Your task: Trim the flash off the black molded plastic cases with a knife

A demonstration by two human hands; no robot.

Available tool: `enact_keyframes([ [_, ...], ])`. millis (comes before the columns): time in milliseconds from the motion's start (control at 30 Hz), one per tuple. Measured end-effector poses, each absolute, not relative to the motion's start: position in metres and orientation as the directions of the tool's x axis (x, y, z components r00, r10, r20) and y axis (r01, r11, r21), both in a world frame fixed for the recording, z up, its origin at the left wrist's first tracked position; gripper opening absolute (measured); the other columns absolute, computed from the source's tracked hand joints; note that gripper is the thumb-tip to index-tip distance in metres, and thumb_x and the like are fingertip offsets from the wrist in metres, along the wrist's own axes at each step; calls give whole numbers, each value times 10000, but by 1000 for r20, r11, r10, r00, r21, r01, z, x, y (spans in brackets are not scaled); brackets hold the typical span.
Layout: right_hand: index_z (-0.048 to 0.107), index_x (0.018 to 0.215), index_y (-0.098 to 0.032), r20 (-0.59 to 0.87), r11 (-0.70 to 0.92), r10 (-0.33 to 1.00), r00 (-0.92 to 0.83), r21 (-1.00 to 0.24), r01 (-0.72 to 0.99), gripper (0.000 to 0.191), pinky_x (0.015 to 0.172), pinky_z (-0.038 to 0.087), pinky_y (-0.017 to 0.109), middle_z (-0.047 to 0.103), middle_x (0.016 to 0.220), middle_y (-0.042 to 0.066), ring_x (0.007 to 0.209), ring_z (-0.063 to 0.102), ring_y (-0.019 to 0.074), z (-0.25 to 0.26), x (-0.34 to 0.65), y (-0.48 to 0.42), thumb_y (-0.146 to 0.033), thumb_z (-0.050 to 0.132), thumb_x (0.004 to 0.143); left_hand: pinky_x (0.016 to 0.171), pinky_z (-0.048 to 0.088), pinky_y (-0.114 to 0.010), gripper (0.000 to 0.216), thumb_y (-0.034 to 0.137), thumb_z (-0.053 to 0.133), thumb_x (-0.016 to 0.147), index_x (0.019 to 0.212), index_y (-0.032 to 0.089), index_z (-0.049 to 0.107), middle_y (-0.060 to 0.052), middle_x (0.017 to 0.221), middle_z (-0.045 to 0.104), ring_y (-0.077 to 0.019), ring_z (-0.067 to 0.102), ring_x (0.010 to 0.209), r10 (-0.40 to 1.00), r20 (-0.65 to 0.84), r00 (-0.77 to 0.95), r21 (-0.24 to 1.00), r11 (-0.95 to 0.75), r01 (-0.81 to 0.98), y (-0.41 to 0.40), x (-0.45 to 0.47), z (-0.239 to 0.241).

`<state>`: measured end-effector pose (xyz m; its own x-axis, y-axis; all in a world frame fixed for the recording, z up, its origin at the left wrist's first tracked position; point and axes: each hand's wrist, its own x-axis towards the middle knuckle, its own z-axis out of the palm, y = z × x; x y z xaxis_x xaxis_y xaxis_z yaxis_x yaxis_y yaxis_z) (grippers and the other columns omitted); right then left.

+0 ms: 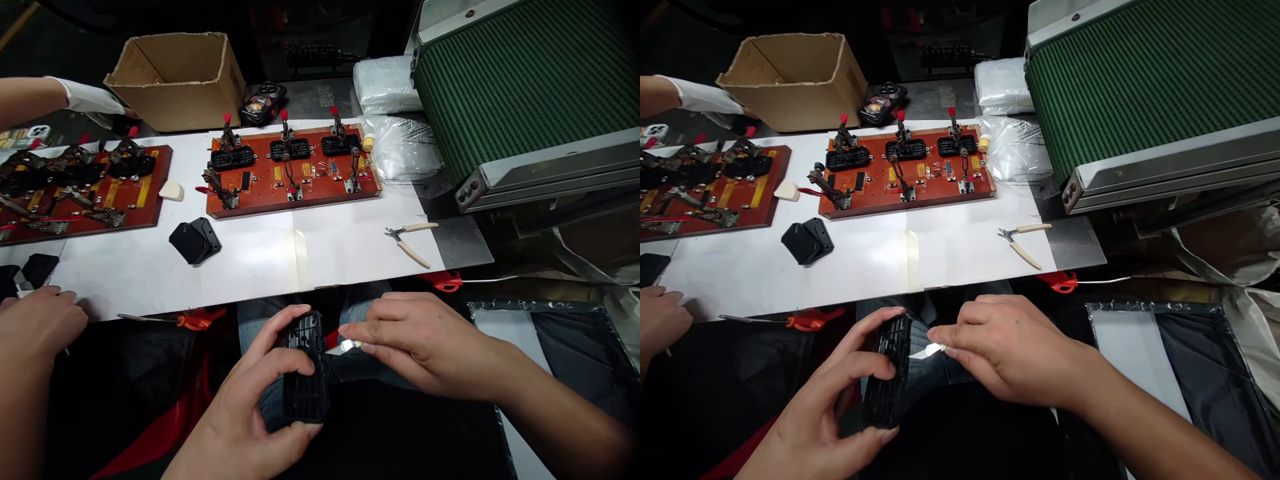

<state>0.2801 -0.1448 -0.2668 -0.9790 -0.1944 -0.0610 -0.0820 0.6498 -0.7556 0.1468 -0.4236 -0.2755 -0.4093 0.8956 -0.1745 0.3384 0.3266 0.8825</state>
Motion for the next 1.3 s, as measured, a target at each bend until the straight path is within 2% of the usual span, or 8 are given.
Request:
enact_keyframes([
  [167,675,1411,-257,-55,635,-190,-980,-769,-80,328,766,398,337,665,1016,19,904,605,200,-268,279,-141,-249,478,1148,1201,460,-403,424,157,710,832,1188,333,562,-36,1706,288,-260,417,1547,904,-182,-387,899,312,308,-427,148,-275],
  [333,673,1410,-258,-55,638,-217,-975,-763,-99,326,778,412,340,673,1033,17,903,606,201,-267,279,-136,-215,508,1132,1224,408,-445,518,147,757,764,1202,365,585,-12,1709,296,-283,419,1541,903,-244,-354,929,323,183,-433,144,-280],
  [533,674,1420,-214,107,713,-158,-982,-675,-189,329,830,420,372,658,1033,53,928,584,234,-272,267,-137,-176,532,1126,1166,443,-491,473,381,892,724,1130,356,650,-39,1573,513,-349,548,1424,967,-232,-107,972,226,-59,-424,141,-284],
  [633,645,1454,-166,164,631,-89,-982,-754,-183,342,860,453,345,659,1071,69,947,604,214,-274,265,-140,-178,558,1124,1192,402,-536,488,421,884,747,1150,359,616,-50,1611,449,-363,484,1474,962,-231,-145,972,224,-69,-423,145,-288],
  [767,620,1486,-205,29,467,-92,-995,-881,-69,358,858,489,286,714,1115,42,964,659,179,-272,272,-148,-201,511,1145,1232,355,-553,509,273,802,816,1249,373,555,-58,1691,274,-341,335,1571,908,-210,-363,966,249,65,-427,146,-293],
  [900,576,1540,-293,-117,380,-114,-986,-923,66,421,853,488,250,709,1126,3,969,667,158,-268,277,-158,-197,507,1136,1200,417,-503,486,175,726,860,1273,343,533,-81,1678,256,-319,321,1571,869,-102,-485,928,259,269,-424,142,-289],
  [1167,628,1499,-257,-97,389,-168,-981,-921,24,428,733,450,260,681,998,13,826,629,159,-265,276,-164,-153,518,1099,1236,350,-561,479,85,672,864,1271,299,537,-90,1662,269,-326,306,1562,844,38,-535,845,258,469,-416,144,-277],
  [1300,638,1492,-276,-169,312,-173,-970,-944,108,424,832,484,275,718,992,9,878,665,173,-268,277,-168,-183,508,1100,1243,353,-478,485,50,680,850,1259,272,546,-88,1662,273,-294,309,1561,836,130,-533,767,255,588,-415,144,-277],
])
